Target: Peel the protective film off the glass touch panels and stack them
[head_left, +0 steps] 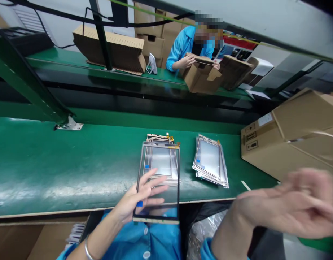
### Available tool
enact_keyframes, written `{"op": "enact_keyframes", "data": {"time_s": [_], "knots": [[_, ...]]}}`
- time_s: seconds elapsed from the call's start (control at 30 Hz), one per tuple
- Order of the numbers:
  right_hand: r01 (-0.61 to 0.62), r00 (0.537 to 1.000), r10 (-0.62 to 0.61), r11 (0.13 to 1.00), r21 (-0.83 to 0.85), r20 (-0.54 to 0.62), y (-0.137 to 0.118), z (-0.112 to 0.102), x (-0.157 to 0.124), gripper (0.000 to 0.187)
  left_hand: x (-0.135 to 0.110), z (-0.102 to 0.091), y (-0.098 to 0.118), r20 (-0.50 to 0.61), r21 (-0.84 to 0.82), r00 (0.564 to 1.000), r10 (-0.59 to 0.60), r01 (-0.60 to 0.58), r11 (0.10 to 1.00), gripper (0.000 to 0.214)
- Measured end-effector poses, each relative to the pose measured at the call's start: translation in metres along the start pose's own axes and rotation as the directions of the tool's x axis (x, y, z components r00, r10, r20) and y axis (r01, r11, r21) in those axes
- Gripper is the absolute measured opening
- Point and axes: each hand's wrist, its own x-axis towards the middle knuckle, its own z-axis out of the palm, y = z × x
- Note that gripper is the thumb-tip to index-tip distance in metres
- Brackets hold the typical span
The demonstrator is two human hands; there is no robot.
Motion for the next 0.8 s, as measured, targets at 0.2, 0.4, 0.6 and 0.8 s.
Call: {"op": "enact_keyframes", "data": {"time_s": [0.2,0.4,0.6,0.8], "knots": [[-0.305,0.678,0.314,0.943,-0.133,0.665,-0.013,-0.042,-0.116,0.01,-0.002,0.008,0.019,-0.144,0.081,0.964,0.224,-0.214,0.973,0.041],[-0.413,0.663,0.397,0.901,-0.132,0.635,-0.018,-0.04,-0.132,0.01,-0.005,0.017,0.017,-0.132,0.158,0.949,0.287,-0.266,0.951,0.039],[-0.394,0.633,0.378,0.909,-0.139,0.675,-0.02,-0.036,-0.127,0.012,-0.009,0.027,0.006,-0.11,0.252,0.936,0.333,-0.298,0.92,0.037],[-0.419,0.401,0.182,0.908,0.003,0.898,-0.041,-0.095,-0.103,0.009,0.003,0.022,0.028,-0.38,0.374,0.763,0.523,-0.39,0.841,0.04]]}}
